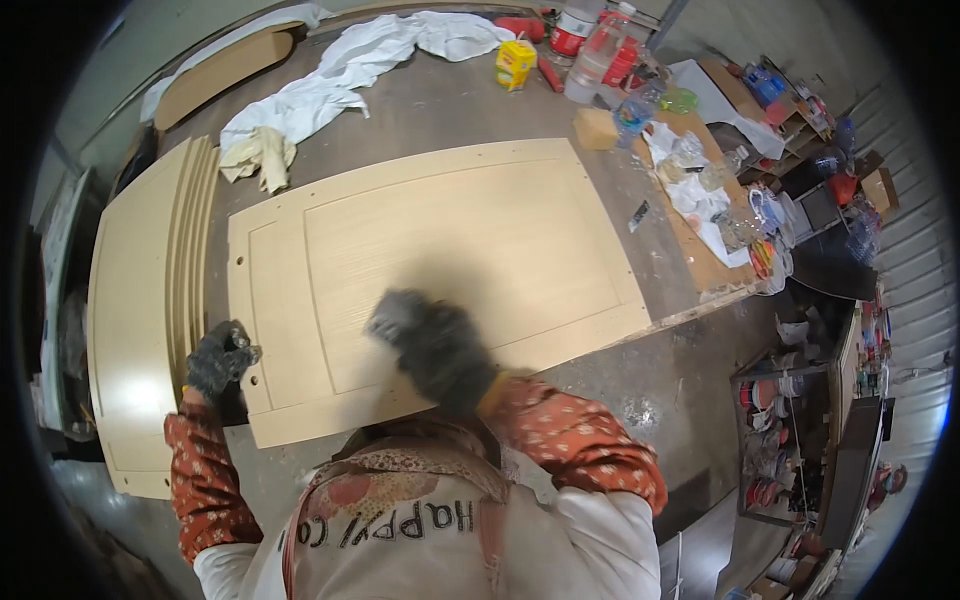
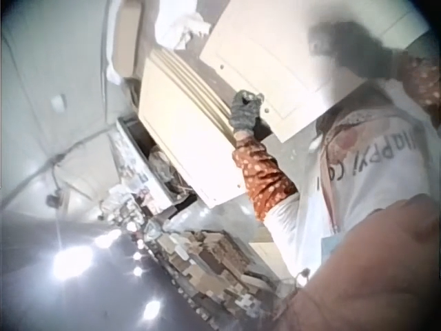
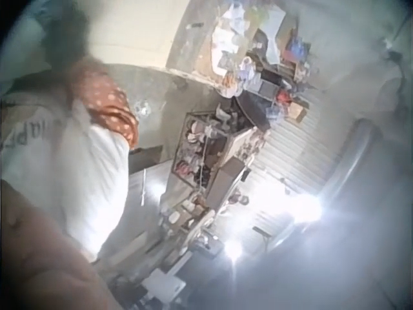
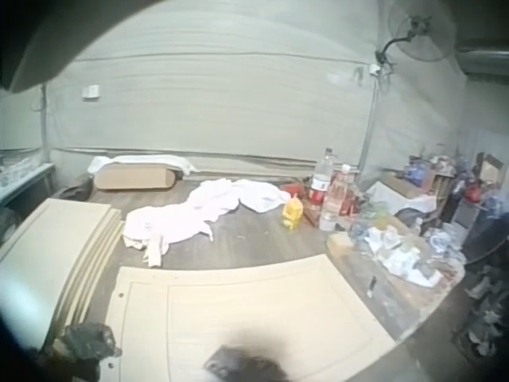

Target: The person sands the surface and edges of wooden cabinet doors with a sanding block and wipes the dust away with a sponge.

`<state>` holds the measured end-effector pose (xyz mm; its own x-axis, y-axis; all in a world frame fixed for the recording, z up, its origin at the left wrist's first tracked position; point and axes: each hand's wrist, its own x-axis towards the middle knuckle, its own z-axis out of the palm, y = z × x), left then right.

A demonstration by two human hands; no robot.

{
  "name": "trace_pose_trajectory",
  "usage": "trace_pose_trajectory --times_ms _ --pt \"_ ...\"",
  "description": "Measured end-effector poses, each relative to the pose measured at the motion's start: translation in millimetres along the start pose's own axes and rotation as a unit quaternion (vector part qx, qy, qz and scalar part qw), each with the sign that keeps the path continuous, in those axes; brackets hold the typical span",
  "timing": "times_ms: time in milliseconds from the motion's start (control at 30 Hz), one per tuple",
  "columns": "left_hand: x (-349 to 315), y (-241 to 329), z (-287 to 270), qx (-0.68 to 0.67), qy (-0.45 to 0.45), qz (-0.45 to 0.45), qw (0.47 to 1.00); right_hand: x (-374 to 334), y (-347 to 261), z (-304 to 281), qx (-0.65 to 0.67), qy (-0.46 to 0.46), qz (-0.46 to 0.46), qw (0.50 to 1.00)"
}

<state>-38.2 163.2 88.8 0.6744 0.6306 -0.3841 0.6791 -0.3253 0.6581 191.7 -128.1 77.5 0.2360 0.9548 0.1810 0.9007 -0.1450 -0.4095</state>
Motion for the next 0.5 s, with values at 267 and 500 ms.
trace_pose_trajectory --times_ms 267,500 --pt "-71.9 82.9 174.9 0.321 0.183 0.368 0.853 -151.5 181.0 -130.1 -0.374 0.111 0.317 0.865" --pt "-64.8 146.3 283.2 0.282 0.249 0.404 0.834 -159.3 290.1 -169.0 -0.489 0.098 0.213 0.840"
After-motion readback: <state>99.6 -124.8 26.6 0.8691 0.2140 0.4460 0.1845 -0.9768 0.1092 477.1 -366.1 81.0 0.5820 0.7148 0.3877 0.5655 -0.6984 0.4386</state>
